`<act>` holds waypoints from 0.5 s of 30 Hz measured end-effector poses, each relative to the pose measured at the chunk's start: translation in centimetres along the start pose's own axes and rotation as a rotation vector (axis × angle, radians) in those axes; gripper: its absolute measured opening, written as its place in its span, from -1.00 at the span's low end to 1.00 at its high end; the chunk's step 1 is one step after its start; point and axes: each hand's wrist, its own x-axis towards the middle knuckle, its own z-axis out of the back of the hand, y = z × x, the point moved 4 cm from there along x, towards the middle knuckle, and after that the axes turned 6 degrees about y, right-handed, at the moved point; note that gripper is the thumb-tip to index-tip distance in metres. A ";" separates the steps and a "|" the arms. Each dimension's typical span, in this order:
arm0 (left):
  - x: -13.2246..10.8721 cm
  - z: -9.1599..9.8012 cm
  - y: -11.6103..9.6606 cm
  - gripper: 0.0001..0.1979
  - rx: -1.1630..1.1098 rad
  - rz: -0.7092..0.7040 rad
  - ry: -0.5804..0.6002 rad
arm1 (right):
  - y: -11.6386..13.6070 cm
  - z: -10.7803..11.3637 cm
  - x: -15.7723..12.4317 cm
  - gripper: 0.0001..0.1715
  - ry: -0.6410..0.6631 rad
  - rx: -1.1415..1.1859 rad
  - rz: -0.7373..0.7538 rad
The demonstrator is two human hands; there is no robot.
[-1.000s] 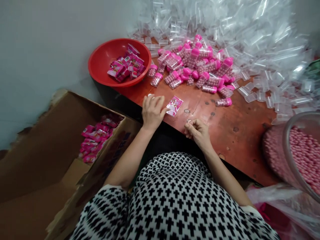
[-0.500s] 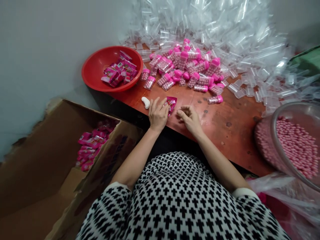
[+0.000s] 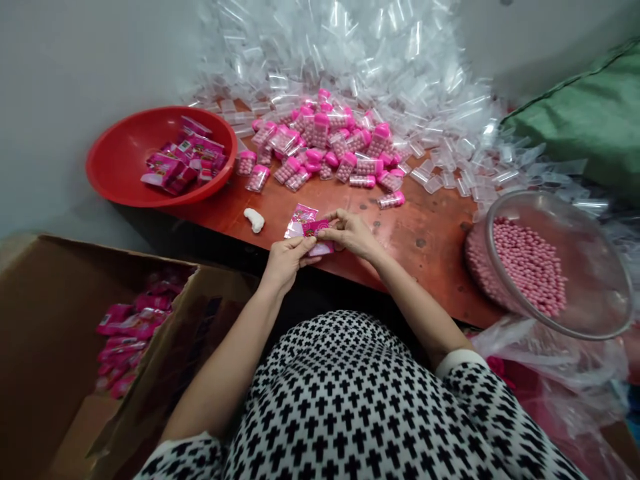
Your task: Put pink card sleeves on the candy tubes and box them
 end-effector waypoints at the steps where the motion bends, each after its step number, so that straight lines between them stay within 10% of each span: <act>1: 0.0 -0.2 0.2 -0.62 -0.027 0.018 -0.033 | 0.1 1.3 -0.1 -0.60 -0.098 -0.167 -0.030; 6: -0.2 -1.1 1.0 -0.72 -0.192 0.079 -0.145 | 0.5 8.6 -0.3 -0.31 -0.624 -0.796 -0.360; 15: -0.1 -1.6 0.7 -0.83 -0.443 0.122 -0.245 | -1.1 11.7 -0.9 -0.53 -0.497 -1.147 -0.550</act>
